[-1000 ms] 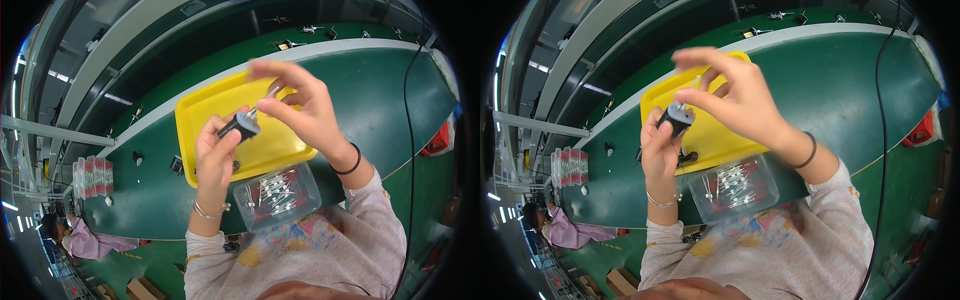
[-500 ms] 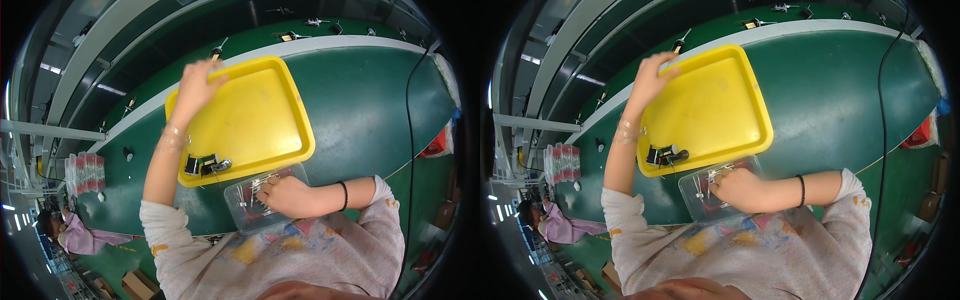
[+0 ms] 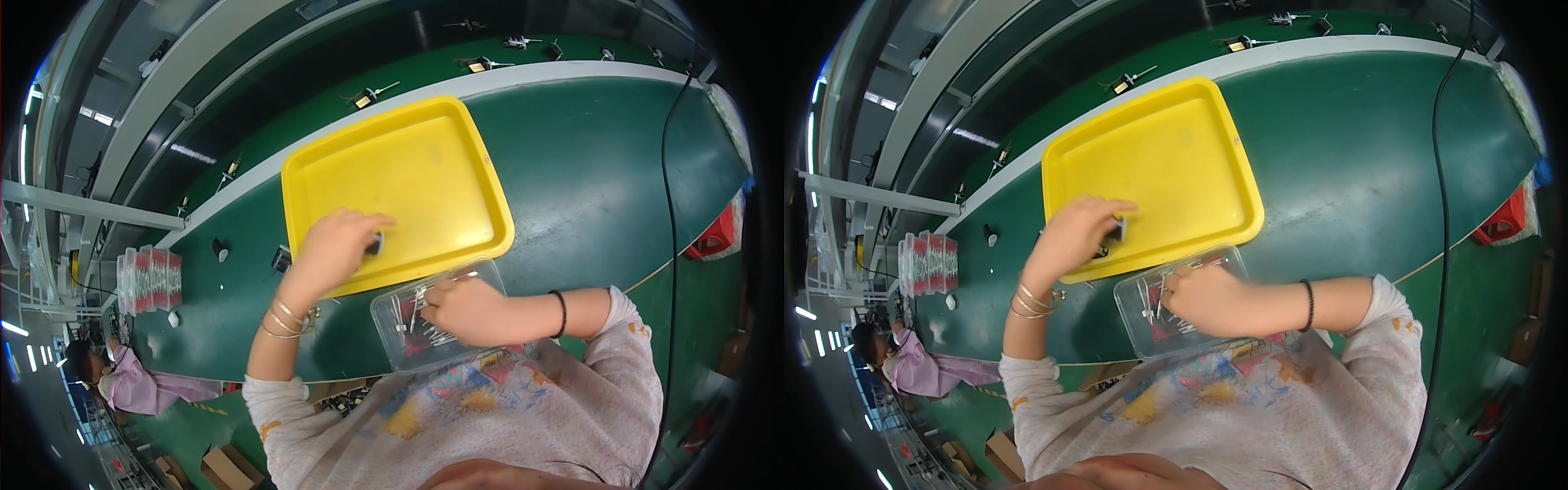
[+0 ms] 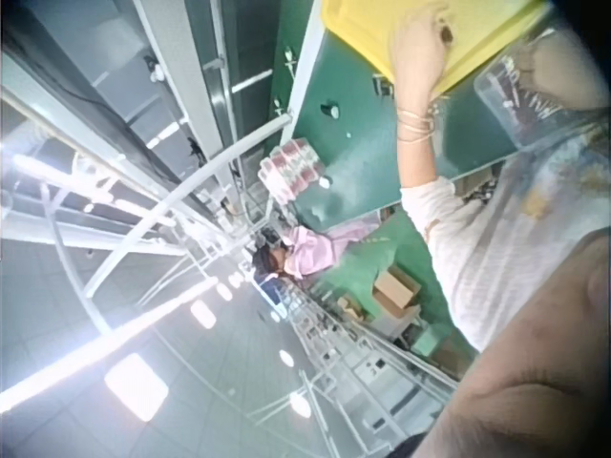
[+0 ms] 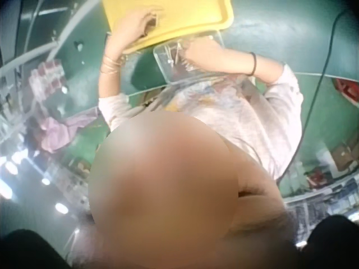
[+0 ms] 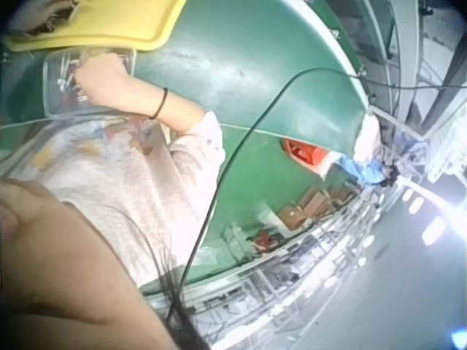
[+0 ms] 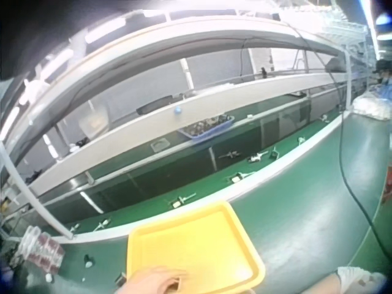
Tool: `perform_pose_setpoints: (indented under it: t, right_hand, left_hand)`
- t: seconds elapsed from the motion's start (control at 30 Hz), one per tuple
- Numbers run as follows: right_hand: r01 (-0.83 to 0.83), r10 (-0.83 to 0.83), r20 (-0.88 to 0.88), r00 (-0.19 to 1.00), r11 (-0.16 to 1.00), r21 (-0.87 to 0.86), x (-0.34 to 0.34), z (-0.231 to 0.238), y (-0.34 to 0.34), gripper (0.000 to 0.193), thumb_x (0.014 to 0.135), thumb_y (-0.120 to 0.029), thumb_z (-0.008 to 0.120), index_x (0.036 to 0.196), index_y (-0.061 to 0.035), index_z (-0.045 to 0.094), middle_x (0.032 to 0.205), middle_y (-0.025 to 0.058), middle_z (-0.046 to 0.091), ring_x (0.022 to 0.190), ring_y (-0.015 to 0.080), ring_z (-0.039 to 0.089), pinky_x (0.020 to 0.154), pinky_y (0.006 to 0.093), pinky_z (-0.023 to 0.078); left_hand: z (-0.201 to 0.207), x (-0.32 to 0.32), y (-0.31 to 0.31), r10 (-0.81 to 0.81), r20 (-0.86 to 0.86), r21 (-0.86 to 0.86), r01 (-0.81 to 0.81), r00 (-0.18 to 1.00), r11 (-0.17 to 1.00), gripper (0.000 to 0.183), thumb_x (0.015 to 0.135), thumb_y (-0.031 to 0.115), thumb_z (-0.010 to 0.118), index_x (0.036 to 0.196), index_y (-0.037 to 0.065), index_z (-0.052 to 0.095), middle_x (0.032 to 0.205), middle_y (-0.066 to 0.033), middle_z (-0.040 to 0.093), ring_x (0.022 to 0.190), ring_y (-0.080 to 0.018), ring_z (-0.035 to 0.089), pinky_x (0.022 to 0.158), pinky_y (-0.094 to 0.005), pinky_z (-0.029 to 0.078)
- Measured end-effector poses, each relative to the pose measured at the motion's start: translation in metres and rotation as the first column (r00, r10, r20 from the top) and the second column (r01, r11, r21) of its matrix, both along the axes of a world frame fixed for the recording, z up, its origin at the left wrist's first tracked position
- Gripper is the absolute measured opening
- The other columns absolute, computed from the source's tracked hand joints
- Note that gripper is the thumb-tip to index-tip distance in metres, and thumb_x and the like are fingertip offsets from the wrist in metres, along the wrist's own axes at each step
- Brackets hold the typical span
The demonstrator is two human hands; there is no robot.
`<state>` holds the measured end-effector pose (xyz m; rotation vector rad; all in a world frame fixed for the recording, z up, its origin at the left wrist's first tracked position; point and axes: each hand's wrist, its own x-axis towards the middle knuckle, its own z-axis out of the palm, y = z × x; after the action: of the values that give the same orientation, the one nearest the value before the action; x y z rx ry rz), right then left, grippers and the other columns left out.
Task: The person inserts white pins into small black cylindrical housings and uses a thin metal tool to press them into place, handling several units from a yellow tray and clear container on a green workbench.
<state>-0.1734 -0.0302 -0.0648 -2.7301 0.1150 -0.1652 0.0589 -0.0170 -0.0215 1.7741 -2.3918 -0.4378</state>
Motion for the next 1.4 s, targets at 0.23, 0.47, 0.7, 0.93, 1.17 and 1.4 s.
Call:
perform_pose_setpoints:
  t: [0.23, 0.47, 0.7, 0.93, 1.17, 1.4]
  right_hand:
    - [-0.014, -0.136, 0.115, 0.984, 0.583, 0.812, 0.007, 0.068, -0.059, 0.01, 0.084, -0.011, 0.061, 0.088, -0.002, 0.062, 0.077, 0.0055, 0.063, 0.069, 0.0132, 0.062, 0.065, 0.0246, 0.049]
    - [-0.394, -0.456, 0.235, 0.858, -0.293, 0.871, 0.042, 0.059, -0.063, 0.013, 0.083, -0.008, 0.061, 0.093, 0.0006, 0.06, 0.083, 0.0097, 0.064, 0.074, 0.0158, 0.063, 0.07, 0.0274, 0.051]
    - [-0.171, -0.521, 0.28, 0.806, 0.248, 0.954, 0.032, 0.076, -0.08, 0.011, 0.079, -0.002, 0.063, 0.089, 0.0033, 0.064, 0.083, 0.01, 0.064, 0.072, 0.0158, 0.062, 0.073, 0.0255, 0.05]
    - [0.304, -0.465, 0.629, 0.623, 0.885, 0.353, 0.02, 0.084, -0.092, 0.01, 0.069, 0.0, 0.069, 0.079, -0.0031, 0.067, 0.073, 0.007, 0.058, 0.067, 0.0162, 0.06, 0.06, 0.0244, 0.049]
    - [0.047, -0.39, 0.605, 0.694, 0.863, 0.503, 0.018, 0.085, -0.095, 0.014, 0.07, -0.003, 0.07, 0.084, -0.0043, 0.067, 0.077, 0.0069, 0.06, 0.072, 0.0162, 0.061, 0.068, 0.0237, 0.051]
    - [-0.257, -0.404, 0.606, 0.686, 0.644, 0.72, 0.021, 0.073, -0.09, 0.017, 0.073, 0.002, 0.068, 0.09, 0.0014, 0.065, 0.089, 0.0103, 0.064, 0.081, 0.0172, 0.064, 0.071, 0.0263, 0.053]
  left_hand:
    - [0.02, 0.008, -0.003, 0.194, -0.977, 0.206, -0.15, -0.089, 0.967, 0.022, 0.089, 0.004, 0.039, 0.098, -0.002, 0.059, 0.09, -0.0085, 0.062, 0.079, -0.0144, 0.061, 0.072, -0.0262, 0.05]
    - [0.019, -0.026, -0.008, 0.108, -0.969, 0.144, -0.154, -0.222, 0.978, 0.018, 0.086, 0.007, 0.05, 0.101, -0.002, 0.054, 0.093, -0.0086, 0.06, 0.084, -0.0132, 0.059, 0.08, -0.0247, 0.046]
    - [0.021, -0.018, -0.009, 0.243, -0.968, 0.249, -0.173, -0.056, 0.953, 0.035, 0.076, 0.001, 0.066, 0.109, -0.003, 0.054, 0.094, -0.0066, 0.059, 0.085, -0.013, 0.058, 0.078, -0.0233, 0.046]
    - [0.048, -0.009, 0.01, -0.009, -0.796, -0.257, -0.326, 0.605, 0.91, 0.028, 0.07, 0.016, 0.067, 0.095, 0.005, 0.063, 0.119, -0.0142, 0.049, 0.112, -0.0276, 0.045, 0.093, -0.0369, 0.035]
    - [0.042, -0.024, 0.003, -0.04, -0.762, -0.161, -0.128, 0.647, 0.979, 0.038, 0.056, 0.015, 0.079, 0.091, 0.007, 0.066, 0.096, -0.0068, 0.063, 0.101, -0.0261, 0.053, 0.089, -0.0358, 0.04]
    - [0.037, -0.037, 0.001, -0.067, -0.896, -0.12, -0.093, 0.438, 0.988, 0.04, 0.055, 0.009, 0.08, 0.092, 0.005, 0.067, 0.095, -0.0065, 0.065, 0.102, -0.0239, 0.055, 0.088, -0.0343, 0.042]
